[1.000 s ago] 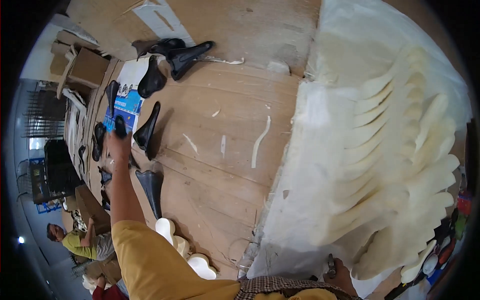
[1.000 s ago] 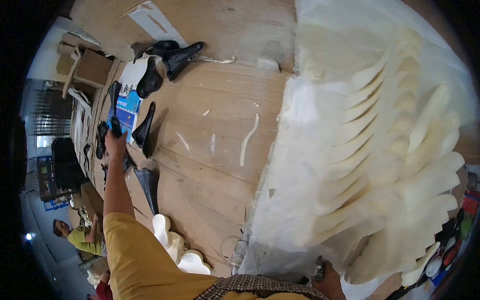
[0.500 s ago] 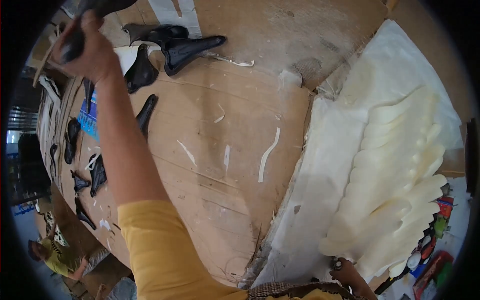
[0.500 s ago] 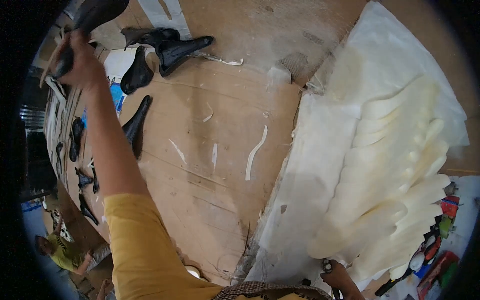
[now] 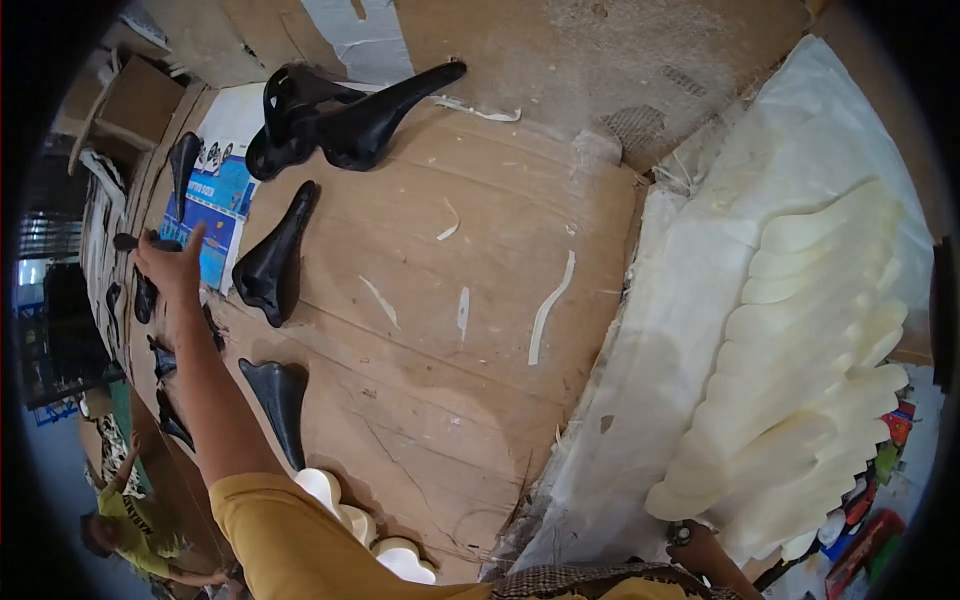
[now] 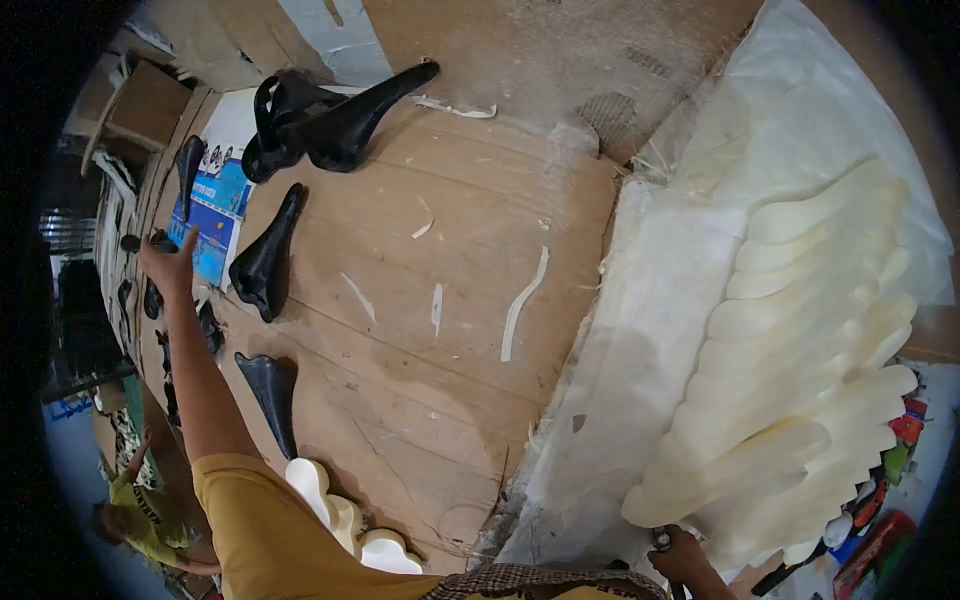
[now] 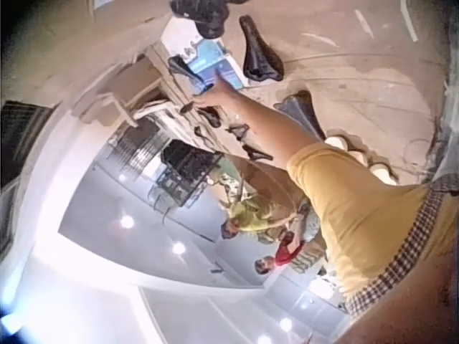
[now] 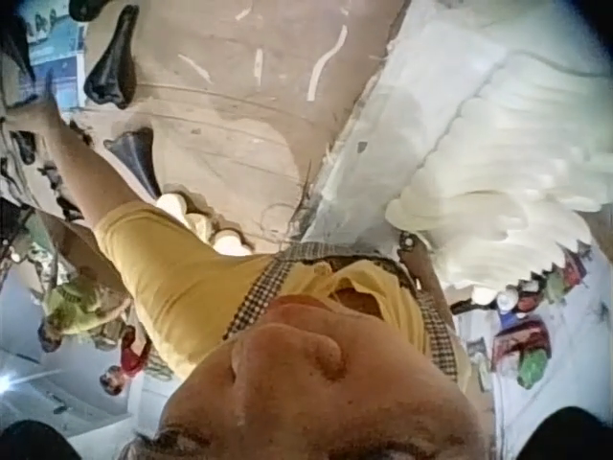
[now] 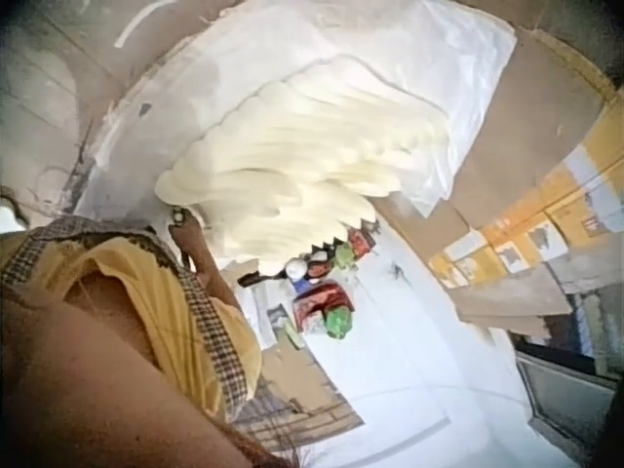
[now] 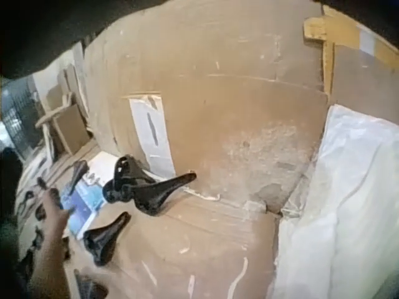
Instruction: Applying pneumatic glue to foam pads and arranging components during bicycle seat assembly.
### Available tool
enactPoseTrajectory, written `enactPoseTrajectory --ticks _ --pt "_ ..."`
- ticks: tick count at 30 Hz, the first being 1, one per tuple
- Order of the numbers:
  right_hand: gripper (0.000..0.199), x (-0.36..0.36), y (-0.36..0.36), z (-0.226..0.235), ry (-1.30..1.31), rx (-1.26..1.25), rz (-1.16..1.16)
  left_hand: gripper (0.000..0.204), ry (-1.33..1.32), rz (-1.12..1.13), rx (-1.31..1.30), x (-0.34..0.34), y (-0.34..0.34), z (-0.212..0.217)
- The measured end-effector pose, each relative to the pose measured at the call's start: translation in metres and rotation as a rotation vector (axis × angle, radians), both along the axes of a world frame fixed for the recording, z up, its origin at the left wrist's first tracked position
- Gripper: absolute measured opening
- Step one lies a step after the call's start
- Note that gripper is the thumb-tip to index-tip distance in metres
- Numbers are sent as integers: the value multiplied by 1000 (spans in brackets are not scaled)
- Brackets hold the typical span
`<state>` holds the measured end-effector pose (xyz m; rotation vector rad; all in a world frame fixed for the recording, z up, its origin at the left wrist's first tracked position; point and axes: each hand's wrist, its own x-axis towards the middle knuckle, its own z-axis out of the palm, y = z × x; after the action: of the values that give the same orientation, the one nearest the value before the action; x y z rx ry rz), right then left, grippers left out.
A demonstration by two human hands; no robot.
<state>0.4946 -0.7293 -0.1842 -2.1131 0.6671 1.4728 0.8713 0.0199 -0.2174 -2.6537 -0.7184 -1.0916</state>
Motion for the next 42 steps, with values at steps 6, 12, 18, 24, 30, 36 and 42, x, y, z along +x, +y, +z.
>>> enactPoseTrajectory --ticks 6,12,18,24,30,36,42 --pt "47 2 -1 4 53 -20 -30 88 101 -491 -54 86 -134 -30" --pt "38 -3 -8 -7 -9 -22 -18 78 547 -372 -306 184 -182 -53" --pt "39 -2 -8 -6 145 -87 -16 39 551 -454 -109 188 -166 -67" --pt "40 -14 -34 -18 131 -43 81 12 293 -542 210 109 -204 -63" --pt "40 -9 -19 -19 11 59 72 69 -195 170 -793 -155 17 -101" --pt "39 7 -18 -10 10 147 -114 79 -133 260 -520 -164 2 -35" --pt "38 22 23 17 44 23 -274 81 375 149 -302 -207 -141 -70"
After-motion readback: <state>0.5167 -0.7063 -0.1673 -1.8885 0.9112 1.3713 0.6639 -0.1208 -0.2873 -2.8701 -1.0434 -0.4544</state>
